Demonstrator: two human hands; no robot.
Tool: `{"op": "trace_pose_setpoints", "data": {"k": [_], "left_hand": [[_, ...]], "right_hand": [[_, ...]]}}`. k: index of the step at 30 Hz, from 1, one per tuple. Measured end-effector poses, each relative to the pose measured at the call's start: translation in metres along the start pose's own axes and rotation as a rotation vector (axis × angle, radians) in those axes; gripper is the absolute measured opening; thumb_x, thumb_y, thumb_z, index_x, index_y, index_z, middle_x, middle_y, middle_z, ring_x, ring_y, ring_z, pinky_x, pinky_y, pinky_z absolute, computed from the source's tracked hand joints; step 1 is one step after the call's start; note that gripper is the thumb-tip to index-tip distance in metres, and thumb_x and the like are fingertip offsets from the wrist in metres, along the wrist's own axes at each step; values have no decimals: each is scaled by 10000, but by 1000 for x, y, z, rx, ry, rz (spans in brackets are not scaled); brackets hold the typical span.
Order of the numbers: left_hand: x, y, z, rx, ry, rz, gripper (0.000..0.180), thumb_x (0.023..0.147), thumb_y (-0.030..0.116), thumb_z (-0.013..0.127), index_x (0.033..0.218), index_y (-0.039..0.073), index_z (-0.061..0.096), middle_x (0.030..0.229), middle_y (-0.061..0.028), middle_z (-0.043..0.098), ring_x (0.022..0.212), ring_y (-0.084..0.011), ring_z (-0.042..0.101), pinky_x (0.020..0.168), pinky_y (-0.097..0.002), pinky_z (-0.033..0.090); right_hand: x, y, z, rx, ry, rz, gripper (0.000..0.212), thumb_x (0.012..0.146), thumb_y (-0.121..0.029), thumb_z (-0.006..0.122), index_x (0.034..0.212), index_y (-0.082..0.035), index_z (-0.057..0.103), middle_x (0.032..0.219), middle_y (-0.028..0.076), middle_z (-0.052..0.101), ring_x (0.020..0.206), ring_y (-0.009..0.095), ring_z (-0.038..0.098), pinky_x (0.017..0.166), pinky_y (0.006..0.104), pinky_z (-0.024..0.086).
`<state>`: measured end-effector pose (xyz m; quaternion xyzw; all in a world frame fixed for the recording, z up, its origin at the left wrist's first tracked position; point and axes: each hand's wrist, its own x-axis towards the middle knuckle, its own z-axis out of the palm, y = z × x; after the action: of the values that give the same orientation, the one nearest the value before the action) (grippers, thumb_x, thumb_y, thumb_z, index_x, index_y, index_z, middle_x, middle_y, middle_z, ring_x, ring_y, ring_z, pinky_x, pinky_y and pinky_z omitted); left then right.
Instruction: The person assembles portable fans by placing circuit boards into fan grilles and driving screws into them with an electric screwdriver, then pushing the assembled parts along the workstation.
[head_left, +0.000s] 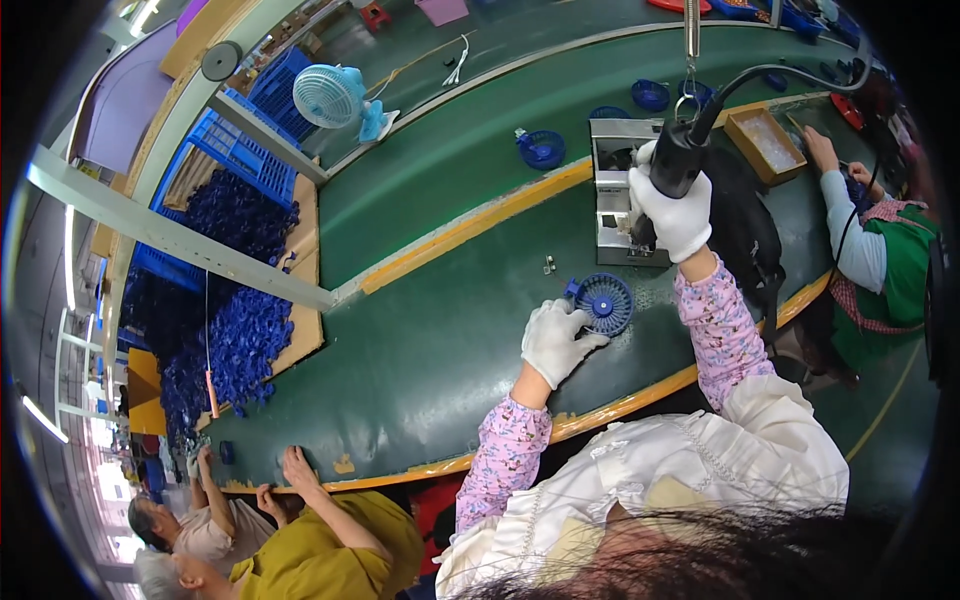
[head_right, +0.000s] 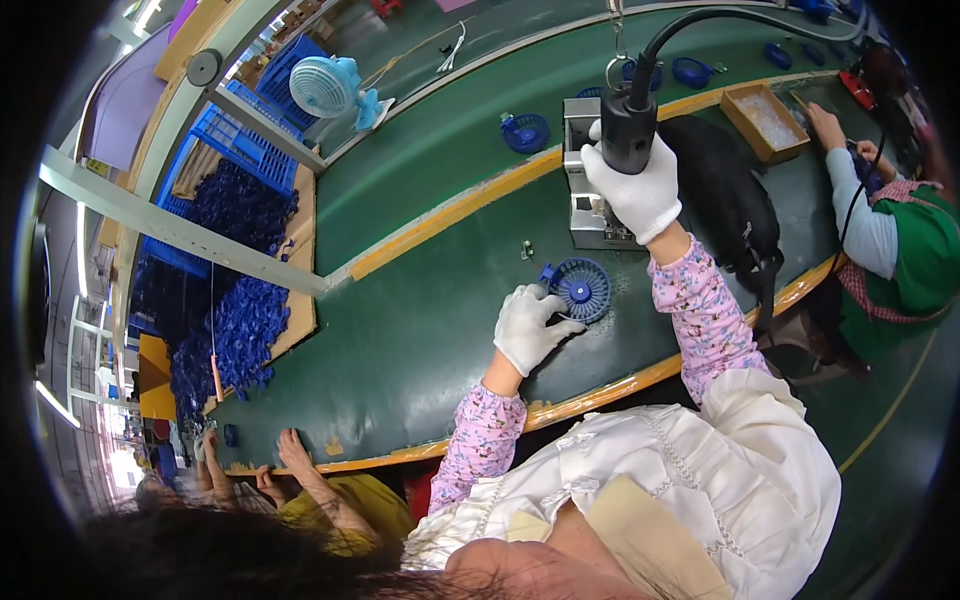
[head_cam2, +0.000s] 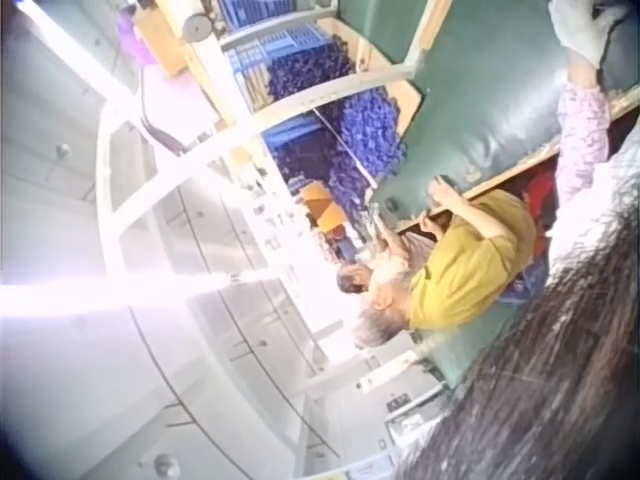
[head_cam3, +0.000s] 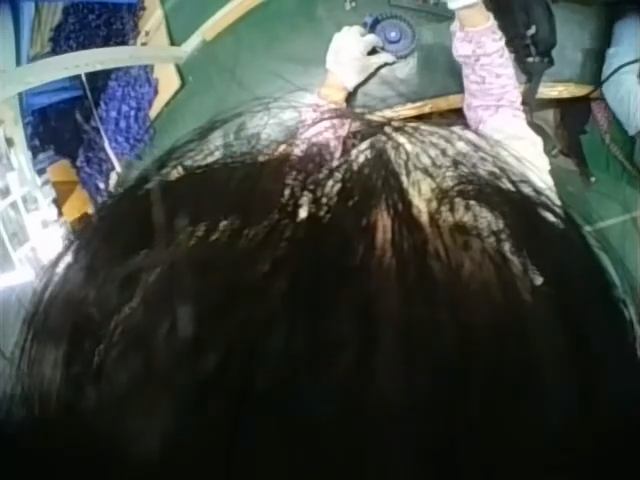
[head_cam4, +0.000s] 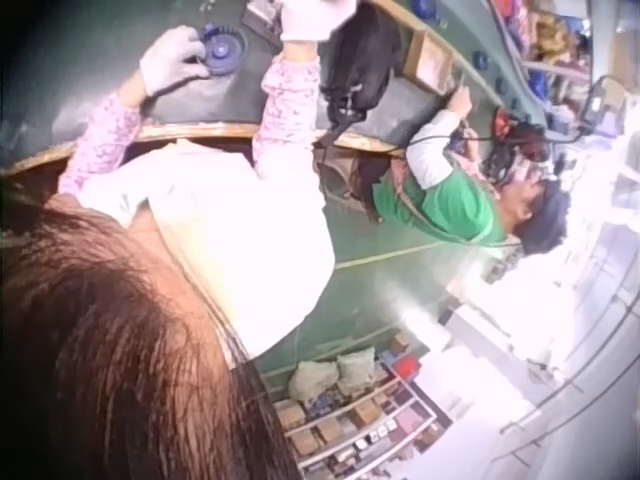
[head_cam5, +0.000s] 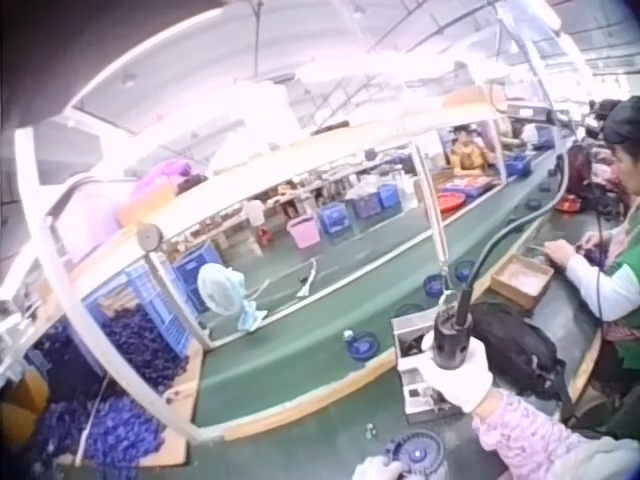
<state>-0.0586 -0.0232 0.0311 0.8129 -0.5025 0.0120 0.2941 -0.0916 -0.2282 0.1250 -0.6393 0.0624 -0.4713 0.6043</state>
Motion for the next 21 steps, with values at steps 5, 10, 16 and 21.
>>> {"op": "trace_pose_setpoints", "data": {"k": [5, 10, 16, 21], "left_hand": [[-1, 1, -3, -21, 15, 4, 272, 596, 308, 795, 710, 97, 668, 703, -90, 532, 718, -290, 521, 647, -408, 414], [0, 4, 0, -32, -21, -8, 278, 621, 327, 767, 733, 92, 673, 754, -101, 565, 766, -298, 540, 680, -413, 434], [0, 0, 4, -16, -43, -9, 283, 635, 336, 763, 753, 93, 678, 783, -102, 573, 783, -294, 540, 704, -403, 434], [-1, -4, 8, -74, 37, 38, 297, 644, 347, 762, 774, 92, 684, 808, -100, 581, 801, -289, 541, 710, -397, 429]], "right_hand": [[-17, -10, 10, -69, -61, -68, 195, 780, 89, 596, 943, -13, 566, 701, -1, 546, 558, 77, 543, 495, 222, 419], [-57, -8, 22, 95, -213, 164, 246, 770, 115, 571, 972, -18, 526, 721, 36, 535, 524, 121, 540, 465, 249, 424], [-76, 0, 32, -62, -405, 151, 222, 722, 42, 659, 913, -32, 575, 825, 4, 576, 749, 72, 552, 684, 236, 460], [-80, 7, 34, -58, -439, 191, 209, 721, 28, 664, 906, -27, 587, 828, 16, 599, 737, 80, 565, 669, 242, 467]]}}
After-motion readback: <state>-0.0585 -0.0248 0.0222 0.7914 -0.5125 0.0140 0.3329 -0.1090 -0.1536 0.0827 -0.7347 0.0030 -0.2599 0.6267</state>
